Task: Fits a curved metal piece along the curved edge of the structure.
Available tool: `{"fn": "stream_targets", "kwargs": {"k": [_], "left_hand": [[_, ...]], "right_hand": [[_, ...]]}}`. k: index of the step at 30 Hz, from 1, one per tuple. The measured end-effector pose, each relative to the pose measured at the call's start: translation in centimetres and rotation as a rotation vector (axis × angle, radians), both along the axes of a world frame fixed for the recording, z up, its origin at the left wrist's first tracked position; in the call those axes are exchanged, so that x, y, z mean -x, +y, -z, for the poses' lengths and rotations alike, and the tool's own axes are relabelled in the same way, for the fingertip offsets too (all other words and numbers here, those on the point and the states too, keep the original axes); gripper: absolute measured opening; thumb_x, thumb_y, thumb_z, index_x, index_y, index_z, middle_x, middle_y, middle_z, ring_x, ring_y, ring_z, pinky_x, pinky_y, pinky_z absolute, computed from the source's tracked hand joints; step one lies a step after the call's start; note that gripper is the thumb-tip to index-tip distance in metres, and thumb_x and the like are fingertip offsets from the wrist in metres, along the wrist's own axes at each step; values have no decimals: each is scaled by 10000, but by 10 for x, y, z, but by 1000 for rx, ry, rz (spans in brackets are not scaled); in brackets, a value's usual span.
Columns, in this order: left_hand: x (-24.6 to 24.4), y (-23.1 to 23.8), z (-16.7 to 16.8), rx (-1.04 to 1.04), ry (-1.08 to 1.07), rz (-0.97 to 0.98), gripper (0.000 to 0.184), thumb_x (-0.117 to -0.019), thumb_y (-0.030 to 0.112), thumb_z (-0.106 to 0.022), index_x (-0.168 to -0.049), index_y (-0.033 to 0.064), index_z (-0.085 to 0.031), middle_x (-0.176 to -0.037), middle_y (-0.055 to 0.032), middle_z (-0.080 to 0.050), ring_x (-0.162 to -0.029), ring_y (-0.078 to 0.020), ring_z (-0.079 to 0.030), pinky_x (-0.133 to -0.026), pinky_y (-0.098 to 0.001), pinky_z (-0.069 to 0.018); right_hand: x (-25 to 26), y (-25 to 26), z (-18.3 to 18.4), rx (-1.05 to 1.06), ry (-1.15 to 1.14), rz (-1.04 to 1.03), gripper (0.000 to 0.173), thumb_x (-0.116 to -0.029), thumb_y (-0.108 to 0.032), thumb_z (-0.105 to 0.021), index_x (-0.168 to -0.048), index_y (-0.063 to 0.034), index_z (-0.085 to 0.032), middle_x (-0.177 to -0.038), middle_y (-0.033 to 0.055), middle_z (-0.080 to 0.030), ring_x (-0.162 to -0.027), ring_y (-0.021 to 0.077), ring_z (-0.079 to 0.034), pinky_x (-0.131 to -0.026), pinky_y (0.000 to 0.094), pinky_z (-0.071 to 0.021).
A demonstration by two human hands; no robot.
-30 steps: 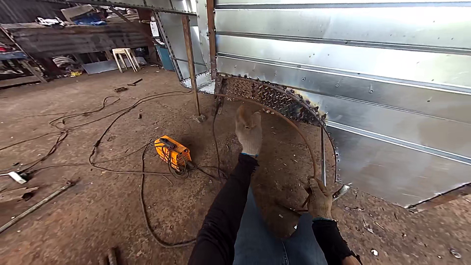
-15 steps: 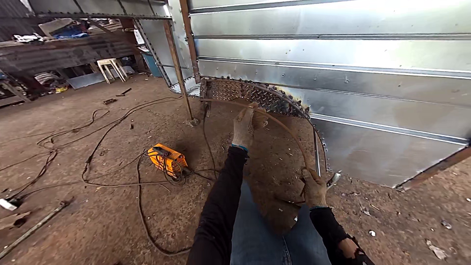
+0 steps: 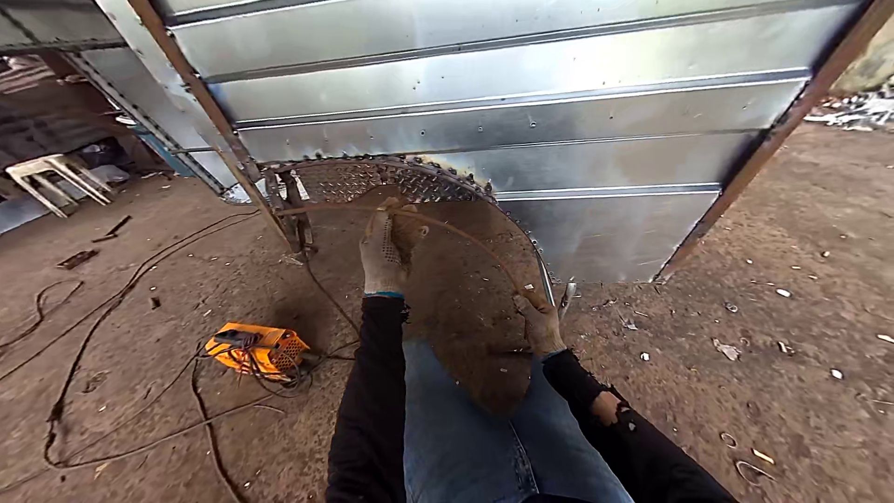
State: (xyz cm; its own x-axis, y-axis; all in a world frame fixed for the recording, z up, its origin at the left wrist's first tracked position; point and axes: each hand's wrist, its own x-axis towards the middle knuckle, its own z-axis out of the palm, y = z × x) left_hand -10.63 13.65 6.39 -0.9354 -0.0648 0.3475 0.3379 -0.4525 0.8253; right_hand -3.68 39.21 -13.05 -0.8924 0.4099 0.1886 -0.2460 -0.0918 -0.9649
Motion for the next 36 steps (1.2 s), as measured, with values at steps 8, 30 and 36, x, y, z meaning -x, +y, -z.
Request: {"fn": "stream_targets", "kwargs": {"k": [8,30,36], "left_hand": [[0,1,3,-28,-15,-6,368,-1089,416,-456,-1350,206,-607,-1156,-68,-722,-934,-182,-726,-777,-355,-622],[6,-2,-1,-9,-40,18,399,-1093,410,-440,-1369,160,-584,-1165,-108,-714,-929,-212,-723,-785,-385,-619],[6,-1,-2,-41,-33,25,393,-1088,397,-466,-1361,144,-590,-1174,-122,-712,-946,-236,-728,-801,-407,-625]], "right_hand": [[6,2,1,24,-18,-8,258,-969,-210,-676,-1134,-26,-752,-944,53,-740,-797,111,-663,-748,296,-562],[10,-4,0,88,51,-57,228,-978,-153,-620,-1113,5,-713,-878,23,-705,-752,94,-653,-739,267,-577],[10,-3,-1,84,32,-45,233,-986,-153,-623,-1127,6,-717,-891,29,-710,-762,94,-656,-751,265,-576]]}}
